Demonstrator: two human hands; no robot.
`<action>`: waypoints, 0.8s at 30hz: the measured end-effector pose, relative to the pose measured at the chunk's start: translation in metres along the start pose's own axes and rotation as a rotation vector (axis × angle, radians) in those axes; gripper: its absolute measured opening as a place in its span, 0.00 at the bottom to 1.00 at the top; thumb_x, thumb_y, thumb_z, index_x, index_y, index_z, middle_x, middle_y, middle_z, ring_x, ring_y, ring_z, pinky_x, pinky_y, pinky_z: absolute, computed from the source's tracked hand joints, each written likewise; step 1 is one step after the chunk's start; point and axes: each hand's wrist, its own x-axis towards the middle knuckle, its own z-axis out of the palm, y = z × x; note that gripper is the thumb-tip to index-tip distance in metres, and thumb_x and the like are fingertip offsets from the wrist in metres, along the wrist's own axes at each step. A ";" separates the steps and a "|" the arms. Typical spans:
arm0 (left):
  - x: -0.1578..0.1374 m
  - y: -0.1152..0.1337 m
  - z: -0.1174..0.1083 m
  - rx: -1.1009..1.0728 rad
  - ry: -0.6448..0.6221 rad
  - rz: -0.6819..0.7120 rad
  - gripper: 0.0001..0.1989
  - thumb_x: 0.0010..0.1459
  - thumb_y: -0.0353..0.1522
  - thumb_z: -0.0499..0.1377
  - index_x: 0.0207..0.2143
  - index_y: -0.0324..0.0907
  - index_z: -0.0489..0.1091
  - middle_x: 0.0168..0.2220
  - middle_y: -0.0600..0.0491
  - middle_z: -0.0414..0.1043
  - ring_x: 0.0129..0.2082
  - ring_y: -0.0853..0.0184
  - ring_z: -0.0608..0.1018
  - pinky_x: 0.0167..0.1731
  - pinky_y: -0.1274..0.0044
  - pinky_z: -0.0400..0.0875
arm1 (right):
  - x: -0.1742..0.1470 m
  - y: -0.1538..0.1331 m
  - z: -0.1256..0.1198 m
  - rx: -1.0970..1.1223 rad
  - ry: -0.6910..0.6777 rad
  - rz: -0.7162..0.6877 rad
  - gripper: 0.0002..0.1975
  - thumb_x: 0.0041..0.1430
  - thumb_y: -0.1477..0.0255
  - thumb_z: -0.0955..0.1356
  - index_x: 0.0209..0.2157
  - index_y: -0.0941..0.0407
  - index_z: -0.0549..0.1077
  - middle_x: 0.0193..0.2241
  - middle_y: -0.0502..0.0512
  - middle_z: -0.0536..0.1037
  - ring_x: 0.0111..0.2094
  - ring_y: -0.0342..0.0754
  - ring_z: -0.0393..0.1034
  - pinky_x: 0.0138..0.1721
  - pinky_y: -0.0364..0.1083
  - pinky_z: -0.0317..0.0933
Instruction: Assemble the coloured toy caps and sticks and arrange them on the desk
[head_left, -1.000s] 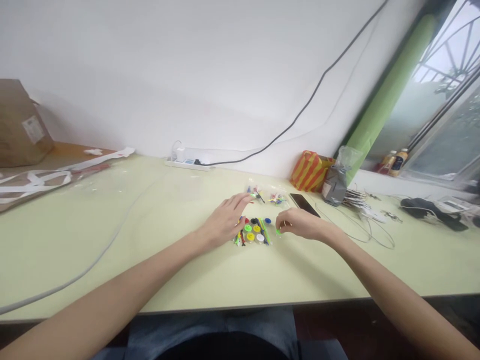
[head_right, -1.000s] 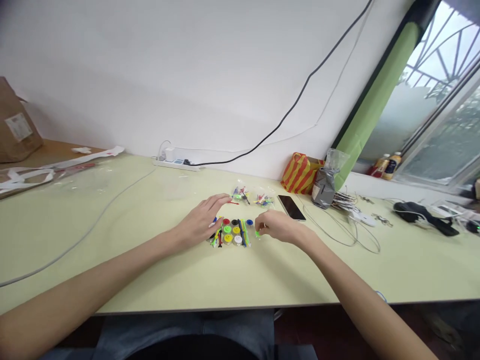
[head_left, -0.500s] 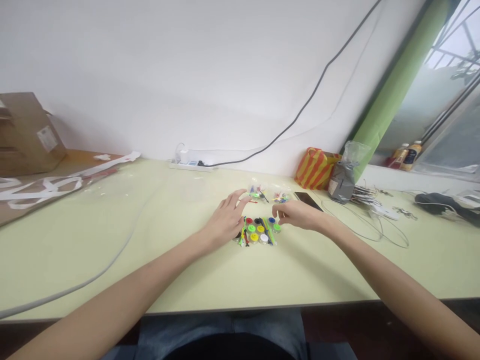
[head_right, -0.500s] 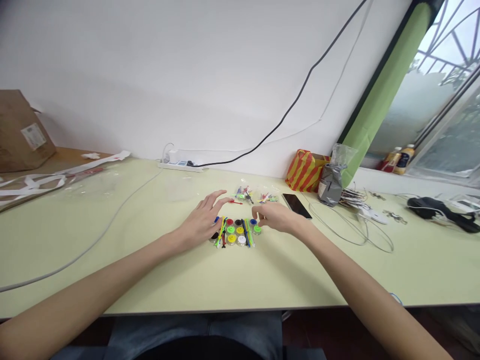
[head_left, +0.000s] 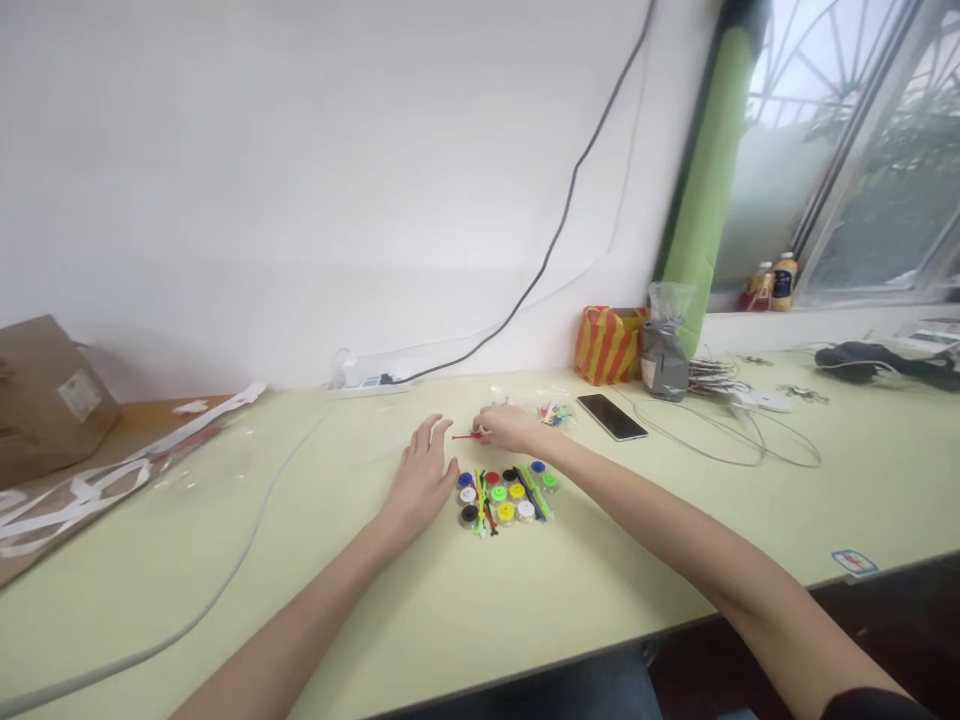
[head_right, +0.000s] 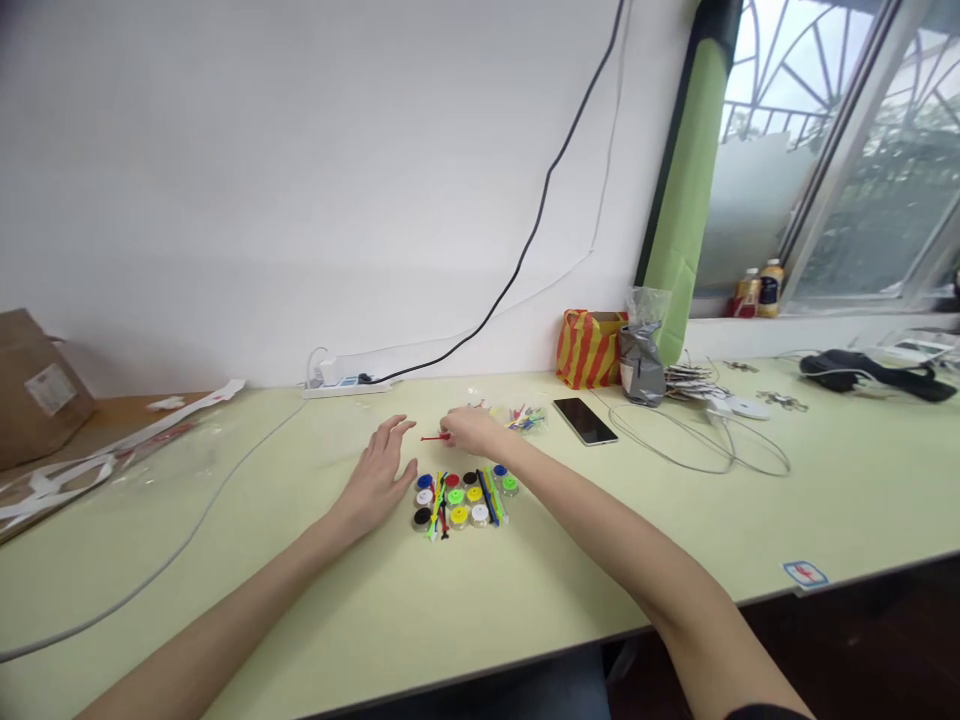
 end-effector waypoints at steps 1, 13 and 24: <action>0.000 -0.001 0.000 -0.002 0.013 -0.002 0.25 0.63 0.28 0.51 0.61 0.45 0.54 0.64 0.41 0.54 0.65 0.52 0.61 0.60 0.54 0.62 | 0.004 -0.003 0.004 0.006 0.010 0.007 0.10 0.63 0.74 0.68 0.45 0.59 0.77 0.46 0.64 0.78 0.48 0.56 0.73 0.42 0.45 0.60; 0.009 0.006 0.006 -0.121 0.119 -0.015 0.22 0.65 0.31 0.50 0.61 0.42 0.52 0.60 0.41 0.57 0.63 0.54 0.62 0.63 0.56 0.59 | -0.037 -0.023 0.005 0.905 0.334 0.112 0.06 0.65 0.70 0.64 0.41 0.58 0.69 0.37 0.59 0.81 0.37 0.46 0.75 0.37 0.44 0.64; 0.000 0.032 -0.006 -0.403 -0.031 0.143 0.18 0.70 0.34 0.51 0.60 0.46 0.62 0.57 0.45 0.65 0.59 0.60 0.69 0.60 0.65 0.66 | -0.078 -0.050 0.006 1.528 0.263 0.086 0.19 0.56 0.58 0.73 0.41 0.57 0.72 0.29 0.52 0.77 0.29 0.46 0.71 0.33 0.44 0.62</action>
